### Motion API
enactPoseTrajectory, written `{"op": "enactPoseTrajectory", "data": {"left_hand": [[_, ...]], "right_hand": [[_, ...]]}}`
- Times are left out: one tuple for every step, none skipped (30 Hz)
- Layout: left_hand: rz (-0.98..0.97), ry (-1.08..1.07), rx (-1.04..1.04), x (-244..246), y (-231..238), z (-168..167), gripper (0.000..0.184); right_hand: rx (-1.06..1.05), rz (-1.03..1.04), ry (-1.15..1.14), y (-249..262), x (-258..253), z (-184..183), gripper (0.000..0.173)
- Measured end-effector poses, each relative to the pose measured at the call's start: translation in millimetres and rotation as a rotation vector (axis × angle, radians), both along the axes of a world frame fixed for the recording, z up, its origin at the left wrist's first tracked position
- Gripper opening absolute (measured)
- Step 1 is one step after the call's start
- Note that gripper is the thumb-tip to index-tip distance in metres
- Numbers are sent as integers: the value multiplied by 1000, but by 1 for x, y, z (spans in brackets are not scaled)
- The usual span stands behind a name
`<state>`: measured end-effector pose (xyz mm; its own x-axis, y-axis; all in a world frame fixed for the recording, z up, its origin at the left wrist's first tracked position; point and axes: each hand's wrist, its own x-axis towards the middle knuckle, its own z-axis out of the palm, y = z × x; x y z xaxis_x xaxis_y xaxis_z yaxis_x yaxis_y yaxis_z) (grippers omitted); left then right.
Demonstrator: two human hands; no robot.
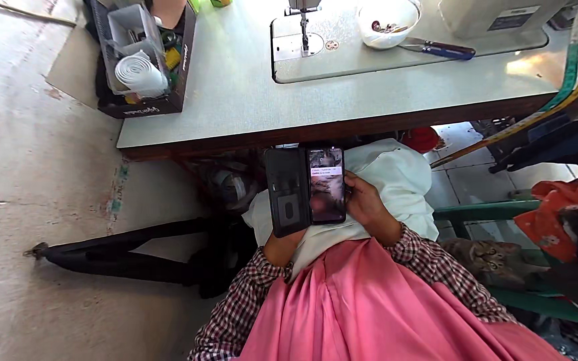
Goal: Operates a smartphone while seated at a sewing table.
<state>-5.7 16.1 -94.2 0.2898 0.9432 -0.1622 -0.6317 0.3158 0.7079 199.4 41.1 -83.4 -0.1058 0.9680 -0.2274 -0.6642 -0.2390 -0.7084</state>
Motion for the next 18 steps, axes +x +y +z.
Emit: {"op": "enactPoseTrajectory", "data": {"left_hand": [[-36,186,80,-8,-6,3,23],[-59,386,154,-15,-11,2,25],[-68,507,181,-21,-15,-3,27],[-62,540,169,-24,-18,-7,28],[-49,514,145,-24,-20,-8,28],[-37,463,116,-22,-21,-6,27],[-4,410,57,-21,-24,-7,28],[32,334,4,-20,-26,-10,29],[70,248,-44,-19,-27,-12,29],[115,151,-99,-18,-28,-13,29],[166,62,-163,-16,-29,-14,29],[193,25,-208,-15,-30,-13,31],[233,-39,-257,-13,-30,-12,35],[279,-132,-311,-12,-30,-12,42],[305,-195,-344,-11,-30,-12,48],[320,-220,-356,-11,-30,-12,50],[324,-226,-345,-11,-31,-13,50],[330,-230,-327,-11,-33,-14,49]], "right_hand": [[6,3,-6,0,0,1,39],[16,4,-15,0,0,1,39],[29,2,-31,-1,0,1,39],[43,1,-44,-1,0,0,38],[57,3,-54,-1,0,-1,38],[64,5,-67,-1,1,-2,38],[63,6,-88,-1,1,-1,39],[60,7,-116,-1,0,-1,38],[66,14,-144,-2,0,0,38],[77,21,-170,-2,-1,-1,39],[88,28,-198,-2,-2,0,39],[93,32,-222,-3,-2,0,39],[96,34,-246,-3,-3,1,39],[100,35,-273,-3,-3,1,39],[100,34,-303,-4,-3,3,39],[98,36,-350,-4,-3,4,39],[103,40,-411,-5,-3,6,40],[114,52,-485,-6,-2,8,42]]}}
